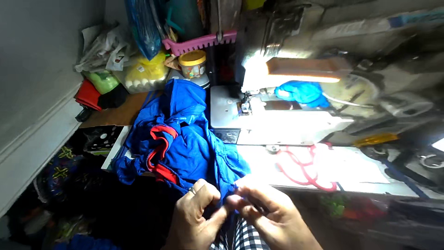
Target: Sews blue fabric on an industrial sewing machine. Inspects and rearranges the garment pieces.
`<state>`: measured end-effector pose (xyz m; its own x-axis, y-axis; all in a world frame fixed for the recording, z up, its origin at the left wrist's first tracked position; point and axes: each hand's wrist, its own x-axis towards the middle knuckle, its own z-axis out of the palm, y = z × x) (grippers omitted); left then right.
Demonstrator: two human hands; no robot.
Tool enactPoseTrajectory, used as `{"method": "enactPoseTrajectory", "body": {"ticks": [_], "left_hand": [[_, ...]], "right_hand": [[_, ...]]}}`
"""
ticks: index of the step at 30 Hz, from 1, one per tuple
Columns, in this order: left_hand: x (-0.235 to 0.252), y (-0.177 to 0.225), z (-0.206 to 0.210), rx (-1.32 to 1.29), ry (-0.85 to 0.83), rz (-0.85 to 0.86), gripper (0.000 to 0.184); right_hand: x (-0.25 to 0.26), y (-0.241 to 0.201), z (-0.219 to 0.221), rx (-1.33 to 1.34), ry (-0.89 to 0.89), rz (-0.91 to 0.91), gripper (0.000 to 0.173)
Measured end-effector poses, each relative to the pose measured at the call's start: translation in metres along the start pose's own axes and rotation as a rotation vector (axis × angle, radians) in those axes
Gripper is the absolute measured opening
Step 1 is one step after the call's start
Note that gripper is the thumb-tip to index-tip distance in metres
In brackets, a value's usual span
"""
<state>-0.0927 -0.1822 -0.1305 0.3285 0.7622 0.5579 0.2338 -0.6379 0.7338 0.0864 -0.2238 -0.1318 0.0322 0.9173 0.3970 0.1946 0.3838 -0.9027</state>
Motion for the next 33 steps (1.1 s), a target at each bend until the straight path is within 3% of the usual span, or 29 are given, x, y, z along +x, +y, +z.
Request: {"method": "enactPoseTrajectory", "body": {"ticks": [3,5,7,10,12,14,16,17,18,20,22,24,26,29,31,33], "left_hand": [[0.000,-0.006,-0.012,0.227,0.094,0.042,0.017],[0.000,0.007,-0.012,0.205,0.068,0.013,0.016],[0.001,0.027,-0.005,-0.062,-0.032,-0.038,0.012],[0.006,0.024,0.006,-0.584,-0.060,-0.196,0.008],[0.011,0.012,0.006,-0.965,0.037,-0.443,0.013],[0.019,0.012,0.004,-1.226,0.182,-0.732,0.024],[0.027,0.018,0.005,-1.280,0.300,-0.956,0.037],[0.029,0.016,0.006,-1.272,0.295,-0.970,0.037],[0.029,0.014,0.007,-1.221,0.276,-0.920,0.035],[0.027,0.003,0.007,-0.970,0.185,-0.666,0.029],[0.026,-0.013,0.001,-0.664,0.089,-0.361,0.024],[0.025,-0.019,-0.008,-0.504,0.032,-0.160,0.024],[0.024,-0.016,-0.015,-0.451,-0.034,-0.078,0.024],[0.022,-0.004,-0.018,-0.234,-0.033,-0.085,0.023],[0.021,0.004,-0.018,-0.020,0.007,-0.072,0.027],[0.025,0.003,-0.016,0.132,0.045,0.013,0.019]], "right_hand": [[0.001,0.008,-0.019,-0.157,0.112,-0.008,0.013],[0.000,0.002,-0.017,-0.254,0.084,-0.077,0.028],[0.000,-0.005,-0.003,-0.346,0.066,-0.157,0.039],[0.003,0.011,0.004,-0.355,0.254,-0.192,0.027],[0.004,0.021,-0.007,-0.110,0.341,0.007,0.022],[0.004,0.020,-0.015,0.353,0.341,0.280,0.013],[0.002,0.017,-0.015,0.797,0.296,0.435,0.005],[0.002,0.016,-0.014,0.926,0.242,0.468,0.013],[0.003,0.015,-0.013,1.003,0.194,0.483,0.020],[0.008,0.012,-0.013,1.075,0.156,0.485,0.025],[0.013,0.012,-0.015,1.072,0.173,0.444,0.018],[0.016,0.013,-0.017,0.969,0.200,0.347,0.010],[0.014,0.014,-0.019,0.705,0.165,0.195,0.009],[0.019,0.012,-0.020,0.231,0.123,-0.078,0.020],[0.022,0.013,-0.019,0.015,0.160,-0.176,0.021],[0.024,0.016,-0.017,-0.137,0.217,-0.218,0.018]]}}
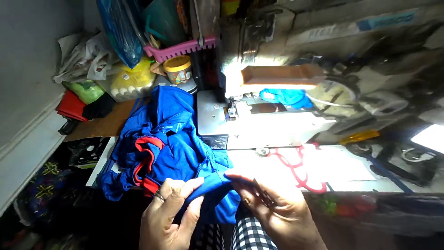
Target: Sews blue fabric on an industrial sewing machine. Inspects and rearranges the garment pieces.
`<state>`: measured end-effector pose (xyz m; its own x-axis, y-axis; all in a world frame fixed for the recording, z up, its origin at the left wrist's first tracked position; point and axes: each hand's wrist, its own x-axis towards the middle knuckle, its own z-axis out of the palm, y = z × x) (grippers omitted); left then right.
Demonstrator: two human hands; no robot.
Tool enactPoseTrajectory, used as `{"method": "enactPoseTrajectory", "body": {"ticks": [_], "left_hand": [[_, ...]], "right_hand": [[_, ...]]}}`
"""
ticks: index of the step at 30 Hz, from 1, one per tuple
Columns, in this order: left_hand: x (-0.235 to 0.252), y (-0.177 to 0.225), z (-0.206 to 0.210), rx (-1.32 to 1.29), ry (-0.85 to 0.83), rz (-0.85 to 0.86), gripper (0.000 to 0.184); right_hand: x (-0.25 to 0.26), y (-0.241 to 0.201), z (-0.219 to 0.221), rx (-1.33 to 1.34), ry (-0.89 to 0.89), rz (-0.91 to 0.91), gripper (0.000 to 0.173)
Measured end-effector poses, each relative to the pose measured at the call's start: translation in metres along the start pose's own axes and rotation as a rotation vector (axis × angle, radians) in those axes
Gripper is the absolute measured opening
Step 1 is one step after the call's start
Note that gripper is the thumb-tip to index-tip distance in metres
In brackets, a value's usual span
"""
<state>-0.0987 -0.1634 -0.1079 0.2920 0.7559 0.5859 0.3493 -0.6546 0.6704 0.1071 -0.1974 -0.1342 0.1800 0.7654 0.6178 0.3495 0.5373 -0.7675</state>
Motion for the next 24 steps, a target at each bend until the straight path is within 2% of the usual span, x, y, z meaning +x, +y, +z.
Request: {"method": "enactPoseTrajectory", "body": {"ticks": [2,5,8,11,14,20,24], "left_hand": [[0.010,-0.006,0.002,0.067,-0.002,0.077,0.015],[0.043,-0.010,0.002,0.053,-0.115,0.053,0.021],[0.094,-0.016,0.017,0.049,-0.249,0.012,0.020],[0.143,-0.040,0.049,0.167,-0.364,0.048,0.019],[0.178,-0.069,0.084,0.319,-0.495,0.011,0.020],[0.218,-0.072,0.120,0.417,-0.637,-0.083,0.033],[0.230,-0.074,0.135,0.432,-0.612,-0.147,0.033]], "right_hand": [[0.002,0.003,-0.001,-0.079,0.016,-0.018,0.016],[0.011,0.002,-0.009,-0.112,0.000,0.025,0.017],[0.025,0.007,-0.014,-0.184,0.006,0.215,0.023],[0.042,0.033,-0.012,-0.318,0.018,0.398,0.029],[0.050,0.059,-0.009,-0.441,0.092,0.345,0.028],[0.063,0.059,-0.002,-0.446,0.148,0.377,0.022],[0.064,0.065,0.005,-0.489,0.189,0.303,0.024]]}}
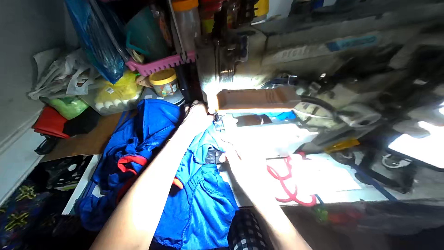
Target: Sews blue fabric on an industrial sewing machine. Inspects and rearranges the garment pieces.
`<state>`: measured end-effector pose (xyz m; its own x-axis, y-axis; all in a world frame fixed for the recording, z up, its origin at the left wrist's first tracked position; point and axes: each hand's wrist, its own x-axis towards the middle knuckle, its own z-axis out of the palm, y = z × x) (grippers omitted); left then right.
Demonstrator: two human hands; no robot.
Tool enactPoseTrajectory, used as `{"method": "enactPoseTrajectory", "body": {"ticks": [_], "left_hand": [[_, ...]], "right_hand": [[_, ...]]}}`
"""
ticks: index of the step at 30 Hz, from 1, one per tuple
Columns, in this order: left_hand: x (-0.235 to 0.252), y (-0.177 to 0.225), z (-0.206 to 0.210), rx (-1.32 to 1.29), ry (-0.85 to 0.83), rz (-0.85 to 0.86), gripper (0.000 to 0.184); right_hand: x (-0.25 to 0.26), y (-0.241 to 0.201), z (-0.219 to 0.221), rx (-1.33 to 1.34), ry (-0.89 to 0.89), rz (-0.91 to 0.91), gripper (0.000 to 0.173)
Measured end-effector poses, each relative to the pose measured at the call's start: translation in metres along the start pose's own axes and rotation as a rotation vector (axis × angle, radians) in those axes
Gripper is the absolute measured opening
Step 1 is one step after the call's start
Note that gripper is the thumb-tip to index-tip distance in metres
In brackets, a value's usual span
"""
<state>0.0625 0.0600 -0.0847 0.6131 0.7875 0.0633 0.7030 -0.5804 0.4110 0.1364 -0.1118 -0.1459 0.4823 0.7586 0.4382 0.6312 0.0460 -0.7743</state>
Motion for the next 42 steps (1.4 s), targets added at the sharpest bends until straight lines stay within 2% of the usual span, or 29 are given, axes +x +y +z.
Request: {"method": "enactPoseTrajectory", "body": {"ticks": [2,4,5,7,9,11,12,14,16,17,19,20,22,23,25,27,29,31,32,33,35,37,39,42], "left_hand": [[-0.004,-0.003,0.002,-0.013,0.050,0.048,0.032],[-0.025,-0.005,-0.006,-0.045,0.164,0.146,0.028],[-0.045,-0.005,-0.013,-0.043,0.254,0.185,0.026],[-0.095,-0.006,-0.030,0.010,0.353,0.156,0.026],[-0.140,-0.023,-0.029,0.111,0.337,0.072,0.030],[-0.166,-0.036,-0.014,0.186,0.227,0.017,0.024],[-0.170,-0.037,-0.008,0.209,0.192,-0.006,0.016],[-0.162,-0.037,-0.002,0.240,0.345,0.024,0.001],[-0.146,-0.049,0.006,0.260,0.557,0.097,0.006],[-0.140,-0.057,0.013,0.256,0.559,0.094,0.008],[-0.132,-0.068,0.021,0.275,0.461,0.048,0.009],[-0.130,-0.067,0.019,0.295,0.407,0.020,0.009],[-0.130,-0.054,0.009,0.342,0.301,-0.060,0.010],[-0.131,-0.044,0.003,0.349,0.293,-0.072,0.011],[-0.132,-0.023,-0.008,0.299,0.382,-0.015,0.015],[-0.133,-0.003,-0.014,0.096,0.427,0.112,0.020],[-0.127,0.008,-0.013,-0.259,0.225,0.174,0.024],[-0.119,0.008,-0.008,-0.602,0.030,0.132,0.018],[-0.118,0.008,-0.007,-0.739,-0.010,0.084,0.011],[-0.120,0.008,-0.005,-0.868,-0.018,0.032,0.003],[-0.125,0.009,0.001,-1.153,0.039,-0.002,0.013],[-0.129,0.009,0.004,-1.335,0.128,0.036,0.017],[-0.128,0.011,-0.005,-1.245,0.222,0.095,0.013],[-0.119,0.005,-0.024,-0.765,0.291,0.279,0.009]], "right_hand": [[-0.003,0.002,0.001,0.018,-0.002,-0.027,0.023],[-0.005,0.000,-0.007,0.097,-0.056,0.032,0.022],[-0.004,-0.001,-0.012,0.164,-0.092,0.089,0.022],[-0.002,-0.002,-0.026,0.312,-0.170,0.198,0.020],[0.005,0.001,-0.031,0.430,-0.281,0.224,0.019],[0.013,-0.003,-0.030,0.605,-0.467,0.296,0.022],[0.015,-0.007,-0.027,0.723,-0.571,0.371,0.017],[0.015,-0.015,-0.017,0.923,-0.680,0.509,0.006],[0.009,-0.020,-0.013,0.982,-0.646,0.563,0.012],[0.005,-0.020,-0.013,0.981,-0.575,0.570,0.010],[0.003,-0.015,-0.015,0.973,-0.422,0.556,0.004],[0.003,-0.011,-0.017,0.963,-0.364,0.551,0.008],[0.001,-0.006,-0.021,0.853,-0.260,0.506,0.004],[0.001,-0.004,-0.022,0.694,-0.223,0.418,0.007],[-0.004,-0.001,-0.020,0.333,-0.131,0.149,0.020],[-0.012,-0.001,-0.011,0.197,-0.036,-0.081,0.018],[-0.017,-0.005,-0.009,0.191,-0.058,-0.214,0.017],[-0.012,-0.005,-0.015,0.240,-0.151,-0.248,0.017],[-0.006,-0.003,-0.018,0.268,-0.180,-0.255,0.016],[0.002,-0.001,-0.022,0.288,-0.205,-0.243,0.016],[0.017,0.002,-0.031,0.305,-0.241,-0.214,0.024],[0.030,0.002,-0.031,0.332,-0.318,-0.141,0.027],[0.034,0.002,-0.028,0.373,-0.412,-0.045,0.020],[0.027,-0.010,-0.035,0.430,-0.495,0.002,0.019]]}}
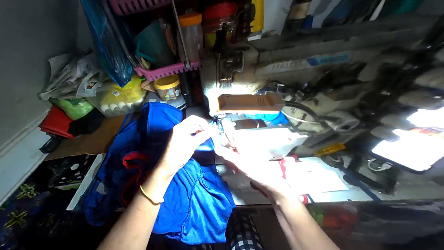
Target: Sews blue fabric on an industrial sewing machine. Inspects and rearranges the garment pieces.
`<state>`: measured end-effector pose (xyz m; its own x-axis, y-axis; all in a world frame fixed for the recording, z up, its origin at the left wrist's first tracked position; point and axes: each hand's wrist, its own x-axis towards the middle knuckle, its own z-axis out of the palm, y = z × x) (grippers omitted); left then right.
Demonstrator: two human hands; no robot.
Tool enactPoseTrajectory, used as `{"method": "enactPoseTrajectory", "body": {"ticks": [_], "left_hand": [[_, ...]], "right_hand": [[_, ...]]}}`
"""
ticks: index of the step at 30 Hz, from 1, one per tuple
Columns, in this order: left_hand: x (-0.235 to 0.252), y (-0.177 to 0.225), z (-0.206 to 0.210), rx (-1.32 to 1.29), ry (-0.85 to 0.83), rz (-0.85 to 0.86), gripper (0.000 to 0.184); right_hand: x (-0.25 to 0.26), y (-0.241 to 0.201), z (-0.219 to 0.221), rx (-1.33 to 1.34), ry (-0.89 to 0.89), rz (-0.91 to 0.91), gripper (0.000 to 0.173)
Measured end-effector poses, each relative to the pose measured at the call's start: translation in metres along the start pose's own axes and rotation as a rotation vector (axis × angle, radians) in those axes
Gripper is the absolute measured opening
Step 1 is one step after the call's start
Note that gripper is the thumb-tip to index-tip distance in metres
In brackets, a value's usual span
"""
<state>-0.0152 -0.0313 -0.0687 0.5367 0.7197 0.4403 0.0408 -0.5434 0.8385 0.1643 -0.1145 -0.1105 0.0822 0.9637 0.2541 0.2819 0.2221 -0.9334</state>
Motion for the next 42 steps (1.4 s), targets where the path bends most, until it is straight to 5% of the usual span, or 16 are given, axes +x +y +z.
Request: {"method": "enactPoseTrajectory", "body": {"ticks": [4,8,12,19,23,36,42], "left_hand": [[0.032,0.024,-0.015,0.568,-0.536,0.077,0.029],[0.064,0.039,-0.022,0.946,-0.854,0.077,0.012],[0.074,0.055,-0.025,1.024,-0.895,0.025,0.015],[0.071,0.063,-0.014,1.059,-1.063,-0.062,0.021],[0.075,0.038,-0.014,1.241,-0.943,-0.033,0.031],[0.082,0.071,-0.007,1.159,-1.116,-0.034,0.024],[0.074,0.058,-0.005,1.416,-0.858,0.031,0.024]], "right_hand": [[-0.006,0.000,0.002,0.092,-0.083,0.017,0.017],[0.002,0.006,-0.002,-0.020,-0.006,0.062,0.024],[0.007,0.010,0.009,-0.092,0.115,0.050,0.027],[-0.013,0.022,0.014,0.197,0.013,0.088,0.022],[-0.007,0.037,0.018,0.231,0.051,0.064,0.023],[0.001,0.041,0.015,0.245,0.048,0.008,0.016],[0.000,0.040,0.015,0.210,0.046,0.013,0.018]]}}
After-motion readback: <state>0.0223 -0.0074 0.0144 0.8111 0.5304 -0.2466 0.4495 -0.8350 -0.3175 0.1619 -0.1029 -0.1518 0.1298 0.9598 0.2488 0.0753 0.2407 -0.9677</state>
